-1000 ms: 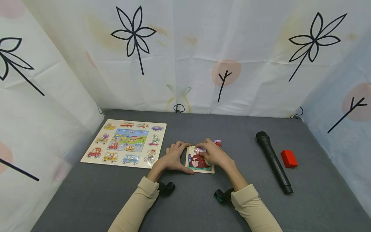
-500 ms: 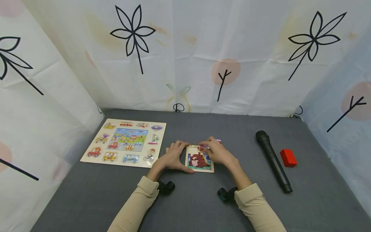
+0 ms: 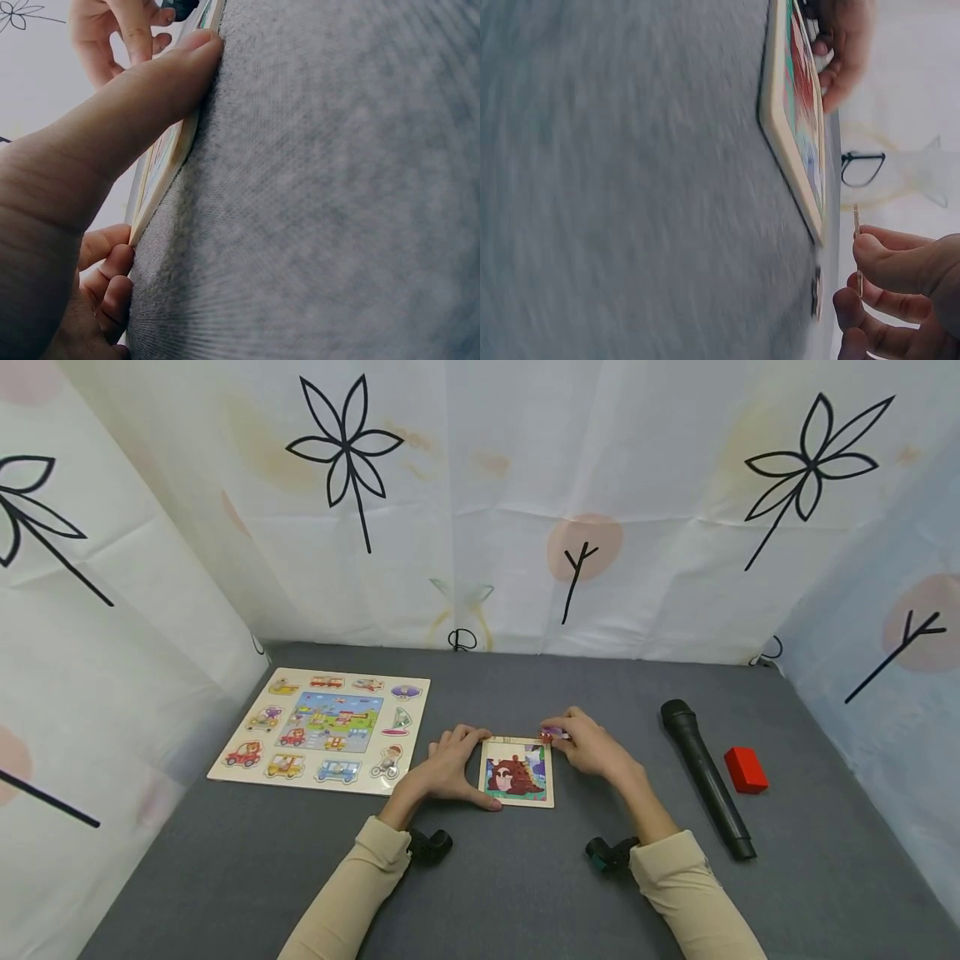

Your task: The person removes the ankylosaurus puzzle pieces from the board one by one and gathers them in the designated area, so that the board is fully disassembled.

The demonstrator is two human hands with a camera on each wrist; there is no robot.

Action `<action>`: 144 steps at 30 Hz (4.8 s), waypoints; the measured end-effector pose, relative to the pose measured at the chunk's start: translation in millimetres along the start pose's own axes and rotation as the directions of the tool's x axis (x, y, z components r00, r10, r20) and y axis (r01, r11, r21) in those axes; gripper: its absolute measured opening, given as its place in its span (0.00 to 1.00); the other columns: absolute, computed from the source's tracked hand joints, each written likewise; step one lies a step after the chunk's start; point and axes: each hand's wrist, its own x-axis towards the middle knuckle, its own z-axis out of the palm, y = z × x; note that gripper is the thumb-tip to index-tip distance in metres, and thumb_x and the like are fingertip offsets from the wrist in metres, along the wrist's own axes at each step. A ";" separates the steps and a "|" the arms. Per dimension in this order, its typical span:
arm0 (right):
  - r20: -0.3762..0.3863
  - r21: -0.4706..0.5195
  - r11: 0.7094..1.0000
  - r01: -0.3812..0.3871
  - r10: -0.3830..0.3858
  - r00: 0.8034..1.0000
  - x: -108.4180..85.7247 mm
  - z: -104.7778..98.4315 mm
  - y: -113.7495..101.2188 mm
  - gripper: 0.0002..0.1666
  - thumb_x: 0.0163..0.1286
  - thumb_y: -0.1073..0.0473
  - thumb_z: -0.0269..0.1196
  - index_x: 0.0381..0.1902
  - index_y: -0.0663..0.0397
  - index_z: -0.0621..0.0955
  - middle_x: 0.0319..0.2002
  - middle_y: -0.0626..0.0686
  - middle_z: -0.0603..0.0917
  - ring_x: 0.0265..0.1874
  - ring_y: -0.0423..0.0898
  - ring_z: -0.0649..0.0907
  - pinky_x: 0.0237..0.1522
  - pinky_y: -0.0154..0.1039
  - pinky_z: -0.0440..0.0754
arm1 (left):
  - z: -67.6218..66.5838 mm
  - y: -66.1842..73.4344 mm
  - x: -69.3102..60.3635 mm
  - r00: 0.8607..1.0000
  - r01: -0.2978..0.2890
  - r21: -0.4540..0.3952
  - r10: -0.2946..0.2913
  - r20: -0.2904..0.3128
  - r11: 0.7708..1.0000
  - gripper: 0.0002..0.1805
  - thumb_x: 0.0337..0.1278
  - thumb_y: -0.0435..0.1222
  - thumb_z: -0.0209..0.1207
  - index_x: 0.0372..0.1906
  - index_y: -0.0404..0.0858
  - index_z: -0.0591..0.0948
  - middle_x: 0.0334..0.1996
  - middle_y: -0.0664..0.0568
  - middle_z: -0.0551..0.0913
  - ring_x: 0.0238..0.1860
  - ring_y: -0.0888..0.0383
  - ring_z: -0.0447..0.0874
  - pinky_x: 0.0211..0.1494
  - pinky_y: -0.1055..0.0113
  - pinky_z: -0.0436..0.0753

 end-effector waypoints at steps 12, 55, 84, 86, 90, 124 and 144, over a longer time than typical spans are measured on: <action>-0.034 -0.068 0.996 -0.050 0.047 0.998 -8.4 -16.9 29.3 0.19 0.76 0.67 0.58 0.61 0.65 0.81 0.46 0.63 0.80 0.42 0.54 0.79 0.41 0.50 0.76 | -0.1 -0.2 -0.8 1.000 -0.011 -0.007 0.011 -0.007 1.000 0.62 0.32 0.59 0.81 0.77 0.45 0.64 0.69 0.44 0.67 0.63 0.46 0.65 0.57 0.48 0.64; -0.056 -0.121 0.980 -0.157 0.151 0.987 -9.6 -15.1 46.5 0.19 0.75 0.65 0.60 0.61 0.61 0.82 0.53 0.65 0.80 0.53 0.62 0.81 0.50 0.64 0.78 | 0.9 -0.3 -1.1 1.000 -0.017 -0.008 0.017 -0.014 1.000 0.61 0.33 0.59 0.81 0.76 0.45 0.65 0.68 0.44 0.68 0.65 0.45 0.64 0.55 0.49 0.64; -0.043 -0.030 0.999 -0.031 0.029 0.999 -10.8 -16.0 7.7 0.21 0.72 0.61 0.65 0.61 0.59 0.82 0.50 0.64 0.81 0.35 0.48 0.80 0.33 0.41 0.76 | 1.7 -0.3 -1.6 1.000 -0.013 -0.007 0.013 -0.015 1.000 0.61 0.33 0.59 0.80 0.77 0.46 0.65 0.68 0.44 0.68 0.67 0.44 0.64 0.55 0.51 0.63; -0.035 -0.027 1.000 -0.013 0.012 0.999 -10.7 -14.7 4.3 0.21 0.72 0.61 0.65 0.61 0.60 0.82 0.51 0.64 0.81 0.33 0.47 0.80 0.32 0.40 0.75 | 1.4 -0.1 -1.5 1.000 -0.010 -0.003 0.010 -0.015 1.000 0.61 0.33 0.59 0.80 0.77 0.46 0.65 0.68 0.44 0.68 0.66 0.45 0.64 0.56 0.50 0.64; -0.015 -0.016 1.000 0.017 -0.017 1.000 -10.3 -11.6 -1.5 0.22 0.72 0.60 0.65 0.61 0.61 0.82 0.52 0.65 0.81 0.30 0.44 0.77 0.30 0.39 0.74 | 1.0 -0.3 -0.9 1.000 -0.003 0.004 0.003 -0.011 1.000 0.62 0.33 0.59 0.80 0.77 0.45 0.64 0.68 0.44 0.67 0.64 0.46 0.65 0.56 0.49 0.64; 0.085 -0.014 1.000 0.014 -0.013 0.996 -2.5 15.0 -20.1 0.16 0.70 0.62 0.68 0.55 0.56 0.87 0.49 0.58 0.80 0.31 0.42 0.74 0.32 0.35 0.73 | 0.9 0.6 -1.4 1.000 -0.010 -0.001 0.010 -0.010 1.000 0.61 0.34 0.60 0.80 0.76 0.45 0.65 0.69 0.44 0.67 0.66 0.44 0.65 0.56 0.49 0.64; 0.077 -0.030 1.000 -0.002 0.004 0.997 -1.2 18.4 -19.1 0.14 0.70 0.62 0.68 0.52 0.54 0.88 0.48 0.56 0.80 0.33 0.42 0.74 0.34 0.37 0.72 | 0.9 0.0 -1.0 1.000 -0.015 0.001 0.015 -0.012 1.000 0.61 0.33 0.60 0.80 0.76 0.45 0.65 0.68 0.44 0.68 0.66 0.43 0.65 0.56 0.49 0.64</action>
